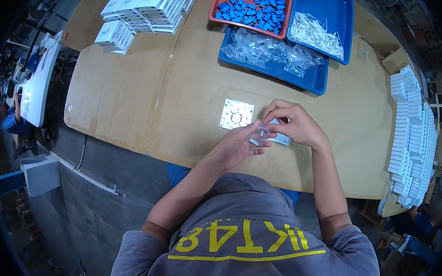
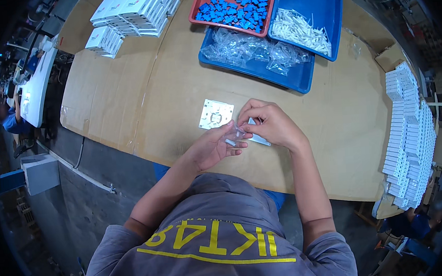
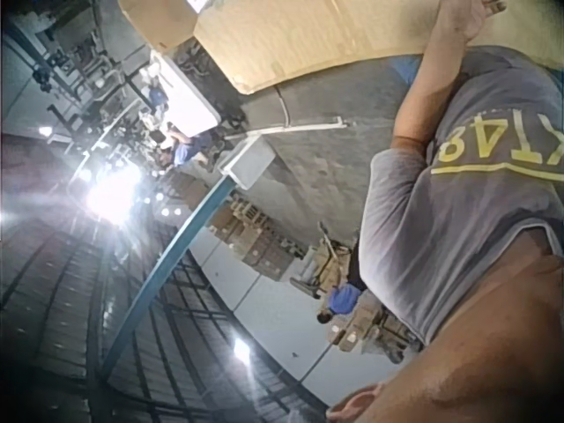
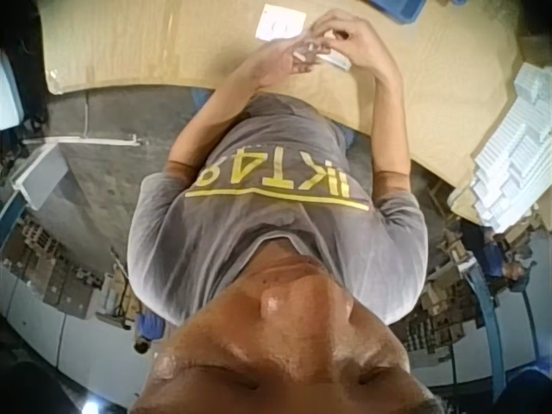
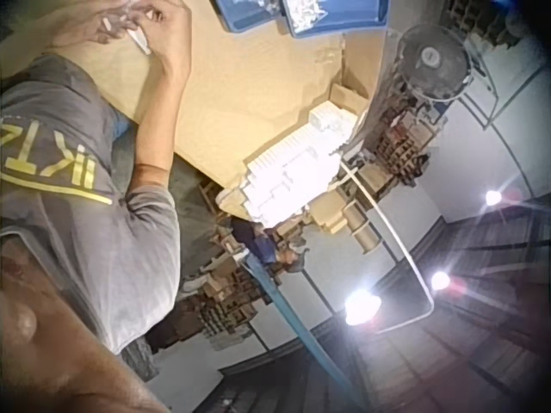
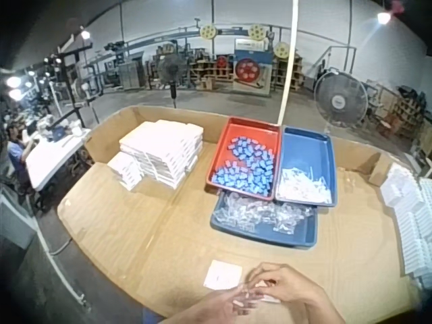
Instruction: Assembling small plastic components onto a base plate and placing them into white product boxes at a factory workstation.
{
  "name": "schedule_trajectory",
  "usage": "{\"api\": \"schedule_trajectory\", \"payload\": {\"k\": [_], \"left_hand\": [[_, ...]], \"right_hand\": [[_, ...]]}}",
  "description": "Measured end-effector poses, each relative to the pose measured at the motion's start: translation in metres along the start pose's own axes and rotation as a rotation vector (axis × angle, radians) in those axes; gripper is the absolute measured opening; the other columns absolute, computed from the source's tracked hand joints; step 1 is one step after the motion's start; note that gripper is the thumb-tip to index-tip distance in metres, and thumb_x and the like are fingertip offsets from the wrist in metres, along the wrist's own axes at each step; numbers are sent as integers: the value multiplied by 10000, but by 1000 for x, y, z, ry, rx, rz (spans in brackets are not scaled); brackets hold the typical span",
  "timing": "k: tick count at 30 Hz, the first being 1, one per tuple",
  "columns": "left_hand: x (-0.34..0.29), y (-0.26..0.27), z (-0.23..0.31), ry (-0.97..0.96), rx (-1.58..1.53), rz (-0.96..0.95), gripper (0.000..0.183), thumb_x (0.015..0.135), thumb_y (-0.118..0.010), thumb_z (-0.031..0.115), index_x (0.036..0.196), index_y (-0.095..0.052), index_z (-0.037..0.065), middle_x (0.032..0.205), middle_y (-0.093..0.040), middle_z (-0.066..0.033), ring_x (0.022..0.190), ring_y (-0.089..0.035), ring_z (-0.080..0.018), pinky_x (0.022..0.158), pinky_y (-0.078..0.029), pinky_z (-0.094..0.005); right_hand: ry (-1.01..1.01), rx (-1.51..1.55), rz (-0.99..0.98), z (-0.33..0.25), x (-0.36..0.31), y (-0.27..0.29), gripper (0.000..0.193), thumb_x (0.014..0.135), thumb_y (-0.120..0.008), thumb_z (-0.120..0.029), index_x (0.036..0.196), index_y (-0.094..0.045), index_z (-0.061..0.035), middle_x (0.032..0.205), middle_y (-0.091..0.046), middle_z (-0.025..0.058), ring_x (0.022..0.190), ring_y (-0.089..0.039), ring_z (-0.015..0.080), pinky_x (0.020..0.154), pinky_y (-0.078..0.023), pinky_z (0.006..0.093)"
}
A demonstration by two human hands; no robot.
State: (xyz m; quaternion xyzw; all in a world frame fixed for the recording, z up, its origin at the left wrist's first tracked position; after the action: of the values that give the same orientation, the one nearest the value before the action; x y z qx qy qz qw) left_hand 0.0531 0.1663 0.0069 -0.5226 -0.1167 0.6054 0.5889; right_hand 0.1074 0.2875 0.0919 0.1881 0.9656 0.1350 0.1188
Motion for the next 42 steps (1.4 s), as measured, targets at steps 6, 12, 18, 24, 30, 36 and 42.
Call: {"api": "schedule_trajectory", "payload": {"k": [6, 12, 18, 24, 30, 36, 42], "left_hand": [[3, 5, -5, 9, 47, 3, 404, 1127, -462, 402, 1338, -601, 88, 1230, -712, -70, 1080, -690, -169, 927, -558, -345], [6, 3, 2, -45, -2, -32, 400, 1137, -433, 390, 1340, -576, 76, 1228, -699, -81, 1084, -692, -180, 933, -560, -341], [6, -2, 3, -53, -46, -16, 420, 1139, -421, 384, 1361, -545, 50, 1260, -655, -95, 1116, -689, -229, 1006, -561, -393], [-2, -21, 18, -128, -137, -158, 441, 1127, -426, 263, 1454, -454, -32, 1369, -601, -174, 1245, -657, -298, 1146, -510, -453], [0, -18, 20, -162, 39, -128, 487, 1124, -435, 289, 1465, -426, -58, 1411, -588, -212, 1315, -621, -326, 1151, -504, -471], [2, -16, 15, -89, -89, -121, 441, 1139, -410, 326, 1375, -523, -29, 1257, -676, -158, 1166, -705, -308, 1073, -553, -454], [4, -1, 8, -98, 22, -29, 424, 1132, -432, 352, 1309, -591, 0, 1210, -690, -142, 1082, -722, -307, 1027, -574, -456]], "right_hand": [[17, 35, -268, 13, 7, -20, 116, 958, -702, -53, 1024, -764, 18, 1204, -700, 93, 1116, -656, 197, 976, -515, 336], [-111, 261, -181, 12, 2, -19, 255, 1044, -639, -188, 1106, -761, 27, 1243, -685, 115, 1073, -664, 207, 919, -532, 335], [-33, 85, -227, 16, 4, -27, 269, 1041, -643, -200, 1059, -762, 40, 1248, -693, 112, 1075, -647, 163, 920, -527, 312], [-77, 209, -161, 22, 1, -16, 278, 1053, -632, -192, 1043, -758, 56, 1218, -699, 112, 1026, -643, 155, 894, -519, 296], [-72, 207, -142, 16, 4, -15, 300, 1067, -620, -202, 1037, -755, 65, 1206, -702, 92, 986, -635, 142, 875, -517, 292], [-68, 241, -191, 19, 2, -23, 330, 1086, -598, -239, 1087, -739, 60, 1126, -714, 88, 969, -628, 139, 871, -518, 306], [-64, 218, -223, 23, 4, -31, 390, 1108, -557, -284, 1127, -721, 69, 1149, -706, 95, 964, -648, 159, 881, -529, 314]]}}
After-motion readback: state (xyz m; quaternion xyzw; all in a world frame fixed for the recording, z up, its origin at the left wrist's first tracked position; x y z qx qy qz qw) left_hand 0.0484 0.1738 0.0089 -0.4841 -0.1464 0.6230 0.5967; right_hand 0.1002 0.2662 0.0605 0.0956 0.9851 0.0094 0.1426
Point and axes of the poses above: each hand's wrist, its own x-axis towards the middle knuckle, its own y-axis out of the back of the hand, z = x × y, the point moved 9 cm from there along x, towards the middle knuckle
